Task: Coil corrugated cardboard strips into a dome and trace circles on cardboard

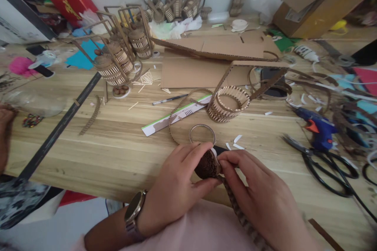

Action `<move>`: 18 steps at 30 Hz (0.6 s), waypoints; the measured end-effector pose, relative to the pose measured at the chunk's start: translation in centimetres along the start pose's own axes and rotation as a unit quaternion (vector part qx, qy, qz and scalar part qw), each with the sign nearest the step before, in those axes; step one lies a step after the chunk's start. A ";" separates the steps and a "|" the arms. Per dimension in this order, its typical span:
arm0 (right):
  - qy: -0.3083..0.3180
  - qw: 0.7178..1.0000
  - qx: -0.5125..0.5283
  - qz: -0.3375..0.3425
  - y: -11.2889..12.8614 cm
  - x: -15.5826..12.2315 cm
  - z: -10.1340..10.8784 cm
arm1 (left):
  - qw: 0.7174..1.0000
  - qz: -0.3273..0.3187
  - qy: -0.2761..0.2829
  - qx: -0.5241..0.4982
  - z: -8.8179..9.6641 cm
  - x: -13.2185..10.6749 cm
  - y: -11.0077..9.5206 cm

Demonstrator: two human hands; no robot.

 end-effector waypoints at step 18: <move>0.012 0.999 -0.018 0.050 -0.1 0.4 0.3 | 1.000 0.015 0.017 -0.005 -0.4 0.0 0.3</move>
Point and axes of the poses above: each hand's wrist, its own x-axis towards the middle knuckle, its own z-axis out of the back of the hand, y = z × x, the point moved 9 cm from there along x, towards the middle knuckle, and after that the axes turned 13 degrees about -z, right-handed, at the moved point
